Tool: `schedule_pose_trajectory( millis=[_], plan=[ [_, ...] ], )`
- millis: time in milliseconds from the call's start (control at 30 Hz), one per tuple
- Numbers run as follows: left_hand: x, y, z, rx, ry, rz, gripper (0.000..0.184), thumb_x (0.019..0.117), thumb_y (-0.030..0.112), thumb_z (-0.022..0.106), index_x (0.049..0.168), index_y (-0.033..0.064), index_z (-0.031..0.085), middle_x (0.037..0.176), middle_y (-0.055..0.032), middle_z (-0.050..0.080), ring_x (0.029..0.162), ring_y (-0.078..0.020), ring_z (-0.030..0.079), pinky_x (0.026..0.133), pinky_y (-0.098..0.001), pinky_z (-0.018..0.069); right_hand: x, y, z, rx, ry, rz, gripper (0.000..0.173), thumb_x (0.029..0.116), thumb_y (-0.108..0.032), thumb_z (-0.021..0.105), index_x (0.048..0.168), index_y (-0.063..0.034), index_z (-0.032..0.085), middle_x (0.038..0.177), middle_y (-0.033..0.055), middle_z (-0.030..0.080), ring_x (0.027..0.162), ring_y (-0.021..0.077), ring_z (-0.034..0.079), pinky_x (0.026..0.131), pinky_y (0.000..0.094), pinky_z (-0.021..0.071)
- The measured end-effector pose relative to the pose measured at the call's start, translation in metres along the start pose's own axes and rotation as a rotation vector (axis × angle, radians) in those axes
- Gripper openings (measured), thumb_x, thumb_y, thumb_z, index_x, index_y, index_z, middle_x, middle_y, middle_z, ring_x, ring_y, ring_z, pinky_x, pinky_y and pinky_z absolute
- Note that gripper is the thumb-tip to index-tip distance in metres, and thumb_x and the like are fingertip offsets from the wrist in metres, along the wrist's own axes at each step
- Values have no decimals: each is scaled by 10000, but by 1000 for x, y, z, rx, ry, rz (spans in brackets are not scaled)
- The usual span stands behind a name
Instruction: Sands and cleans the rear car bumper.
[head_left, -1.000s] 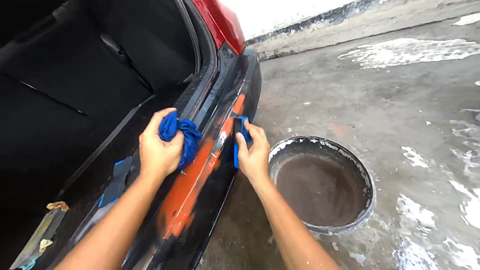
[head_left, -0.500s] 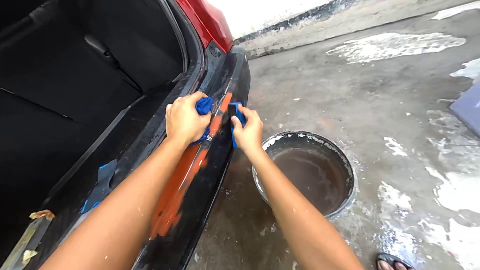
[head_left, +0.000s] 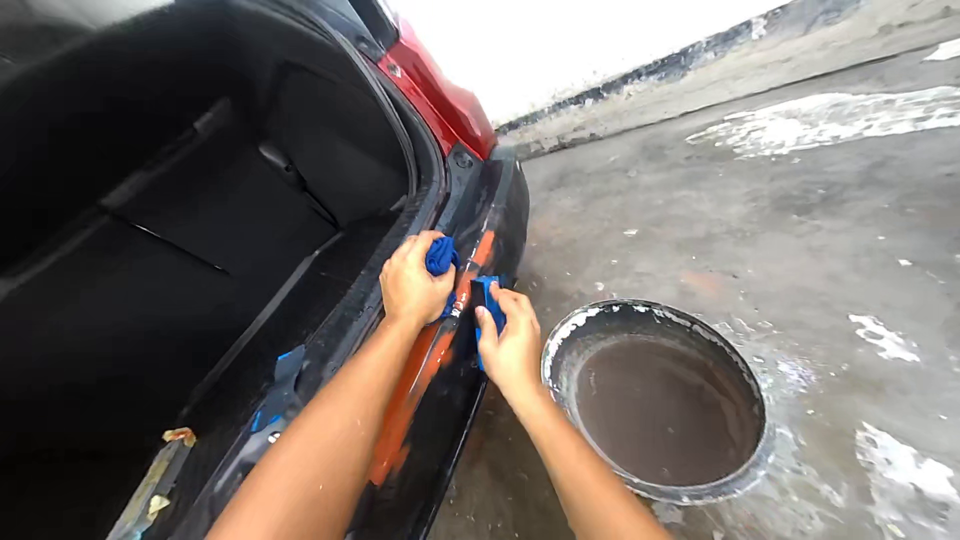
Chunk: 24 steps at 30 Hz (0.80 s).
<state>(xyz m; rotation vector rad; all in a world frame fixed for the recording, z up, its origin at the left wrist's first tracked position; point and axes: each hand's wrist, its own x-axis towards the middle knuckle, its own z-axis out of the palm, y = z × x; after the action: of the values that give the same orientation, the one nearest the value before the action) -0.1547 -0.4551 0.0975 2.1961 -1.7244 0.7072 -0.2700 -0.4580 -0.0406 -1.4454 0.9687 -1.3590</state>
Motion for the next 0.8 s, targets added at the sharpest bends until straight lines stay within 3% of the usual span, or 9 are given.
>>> schedule_pose_trajectory(
  millis=[167, 300, 367, 500, 600, 667, 800],
  plan=[
    [-6, -4, -37, -94, -82, 184, 378, 825, 268, 720, 1199, 213, 708, 1124, 17, 712, 1056, -129, 677, 898, -450, 583, 59, 3, -13, -2, -66, 210, 398, 978, -233, 665, 1350, -90, 666, 1270, 182, 666, 1206, 354, 621, 1021, 560, 500],
    [-28, -40, -76, -162, -50, 248, 374, 831, 207, 705, 1202, 159, 701, 1139, 17, 694, 1067, -91, 656, 927, -375, 580, 0, -5, -12, 38, -41, 33, 411, 977, -249, 659, 1367, -118, 659, 1308, 131, 641, 1192, 317, 614, 996, 540, 529],
    [-42, -61, -72, -285, -16, 195, 389, 830, 154, 700, 1217, 112, 679, 1130, -2, 702, 1021, -82, 676, 898, -330, 596, 4, 6, -3, 58, -3, -18, 399, 934, -202, 699, 1317, -87, 689, 1277, 141, 654, 1170, 318, 621, 986, 531, 529],
    [-48, -66, -55, -437, 29, 215, 437, 808, 153, 706, 1230, 49, 661, 1098, -44, 714, 992, -87, 681, 880, -295, 588, 48, 19, -8, 29, -11, 98, 399, 950, -200, 689, 1326, -67, 675, 1242, 173, 674, 1177, 321, 637, 1009, 524, 519],
    [-46, -66, -57, -504, 36, 192, 434, 807, 161, 696, 1225, 54, 645, 1073, -33, 715, 976, -87, 687, 865, -287, 591, 2, 8, -12, 37, -33, 13, 422, 998, -260, 635, 1393, -110, 632, 1301, 122, 641, 1188, 275, 620, 986, 494, 543],
    [-42, -66, -57, -530, 43, 195, 436, 800, 158, 694, 1218, 43, 646, 1069, -42, 716, 973, -96, 690, 864, -288, 591, -13, 13, -6, 58, -8, -31, 429, 971, -237, 657, 1378, -103, 653, 1307, 121, 636, 1157, 268, 625, 935, 466, 561],
    [-44, -67, -57, -547, 27, 207, 440, 803, 127, 698, 1227, 26, 639, 1091, -53, 708, 995, -101, 682, 887, -281, 581, 33, 27, -3, 49, 10, 90, 407, 945, -182, 687, 1338, -75, 673, 1243, 154, 670, 1164, 293, 636, 994, 499, 527]
  ],
)
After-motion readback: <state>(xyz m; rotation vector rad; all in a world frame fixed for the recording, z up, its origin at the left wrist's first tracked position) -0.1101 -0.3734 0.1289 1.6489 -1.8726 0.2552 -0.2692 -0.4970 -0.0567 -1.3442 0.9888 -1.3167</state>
